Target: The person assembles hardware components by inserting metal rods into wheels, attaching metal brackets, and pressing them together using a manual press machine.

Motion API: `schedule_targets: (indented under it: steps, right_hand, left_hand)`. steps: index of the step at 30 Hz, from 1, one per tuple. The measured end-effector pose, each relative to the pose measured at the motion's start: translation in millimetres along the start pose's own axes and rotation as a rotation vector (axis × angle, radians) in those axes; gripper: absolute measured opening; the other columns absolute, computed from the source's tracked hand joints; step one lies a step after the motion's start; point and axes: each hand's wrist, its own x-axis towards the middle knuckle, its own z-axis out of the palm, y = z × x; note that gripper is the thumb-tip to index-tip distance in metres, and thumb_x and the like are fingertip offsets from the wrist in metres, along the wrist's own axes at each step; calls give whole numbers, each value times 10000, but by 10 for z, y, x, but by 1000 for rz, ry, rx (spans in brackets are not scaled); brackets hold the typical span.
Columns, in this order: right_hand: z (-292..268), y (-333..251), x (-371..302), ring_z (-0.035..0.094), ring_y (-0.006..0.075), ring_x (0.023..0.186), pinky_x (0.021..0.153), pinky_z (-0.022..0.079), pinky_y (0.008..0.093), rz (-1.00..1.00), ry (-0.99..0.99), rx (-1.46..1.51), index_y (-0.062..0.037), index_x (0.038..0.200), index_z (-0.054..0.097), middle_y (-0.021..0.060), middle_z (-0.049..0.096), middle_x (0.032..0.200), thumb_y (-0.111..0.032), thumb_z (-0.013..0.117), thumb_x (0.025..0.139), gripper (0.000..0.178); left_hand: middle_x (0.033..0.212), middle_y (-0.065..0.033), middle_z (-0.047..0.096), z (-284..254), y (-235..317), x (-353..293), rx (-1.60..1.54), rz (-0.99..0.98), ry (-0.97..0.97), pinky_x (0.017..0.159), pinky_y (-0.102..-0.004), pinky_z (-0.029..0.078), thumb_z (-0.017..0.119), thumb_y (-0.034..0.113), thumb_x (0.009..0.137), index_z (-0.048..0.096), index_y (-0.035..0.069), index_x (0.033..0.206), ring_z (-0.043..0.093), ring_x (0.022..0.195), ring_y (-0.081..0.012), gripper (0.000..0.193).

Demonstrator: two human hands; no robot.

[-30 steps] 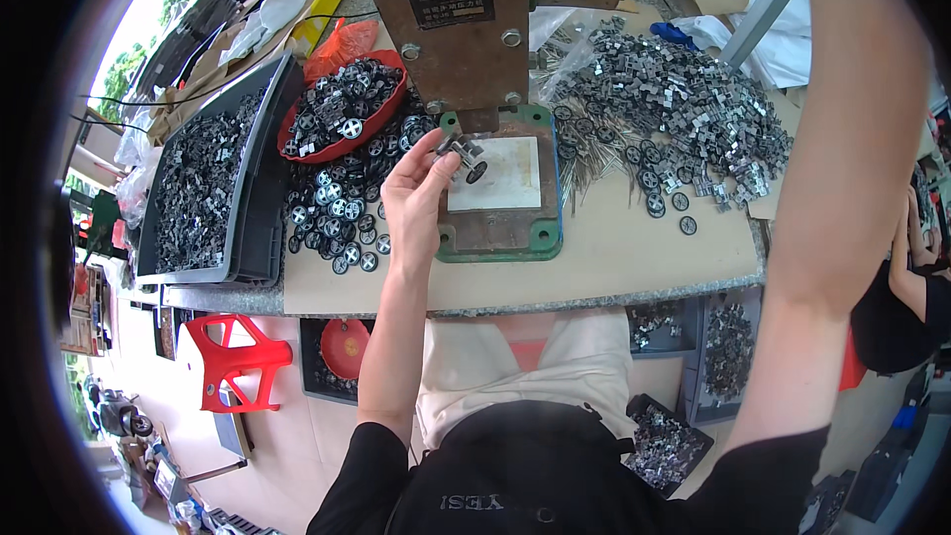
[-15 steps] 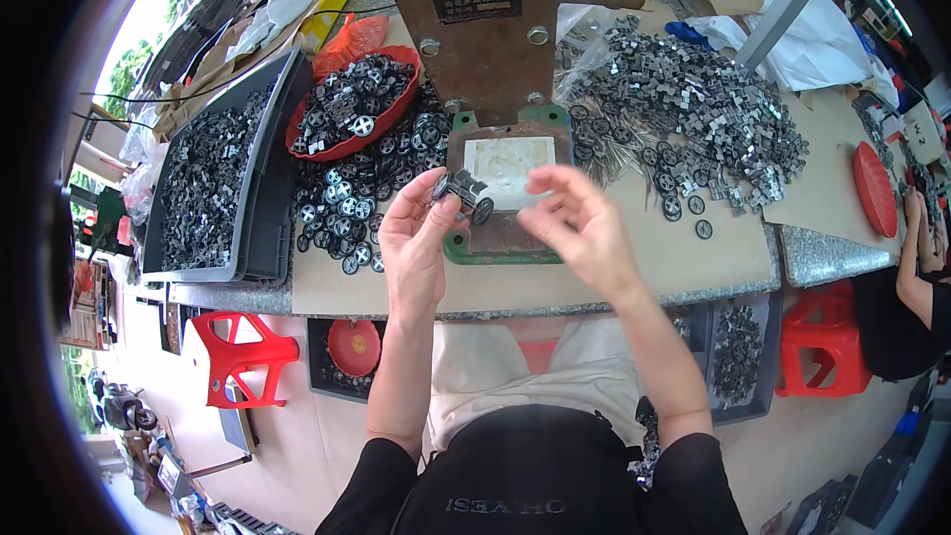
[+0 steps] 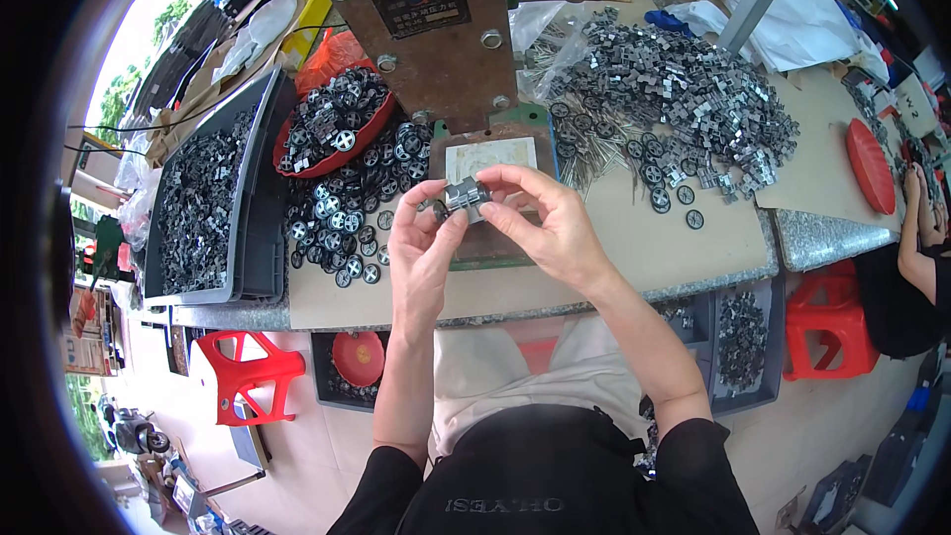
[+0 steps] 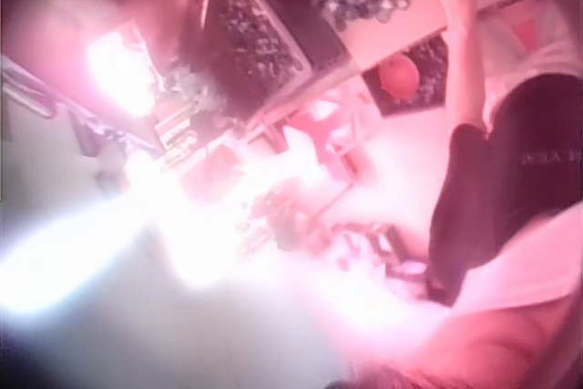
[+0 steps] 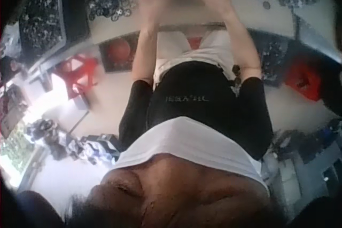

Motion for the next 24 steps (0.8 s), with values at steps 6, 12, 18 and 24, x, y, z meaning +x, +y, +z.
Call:
schedule_targets:
  steps: [6,12,18,24]
  right_hand:
    - [-74,-95,181,555,109,821,707,442,238,-155,-46,-226,-17,1125,553,56,621,1020,-68,691,764,390]
    - [-94,-66,243,556,109,830,702,435,239,-74,-32,-336,-36,1161,495,57,644,1009,-104,730,715,509]
    - [-258,-83,243,568,126,884,733,447,242,-115,132,-302,-22,1168,500,96,621,1053,-42,687,763,446]
    - [-659,-290,245,567,117,906,771,446,240,-157,235,-306,-15,1110,547,87,617,1028,-63,650,818,313]
  left_hand:
    - [912,-61,613,22,80,188,718,142,-15,679,-262,438,697,124,706,575,48,1092,560,805,-141,412]
    - [874,-30,640,-39,8,399,854,341,-87,563,-216,366,685,97,710,643,36,994,448,637,-73,293]
    - [889,-138,642,-34,-246,641,744,90,35,743,-338,476,737,203,667,665,13,869,630,837,-237,287]
    - [893,-125,626,-62,-384,719,737,155,54,745,-337,469,746,202,660,670,13,861,615,831,-231,287]
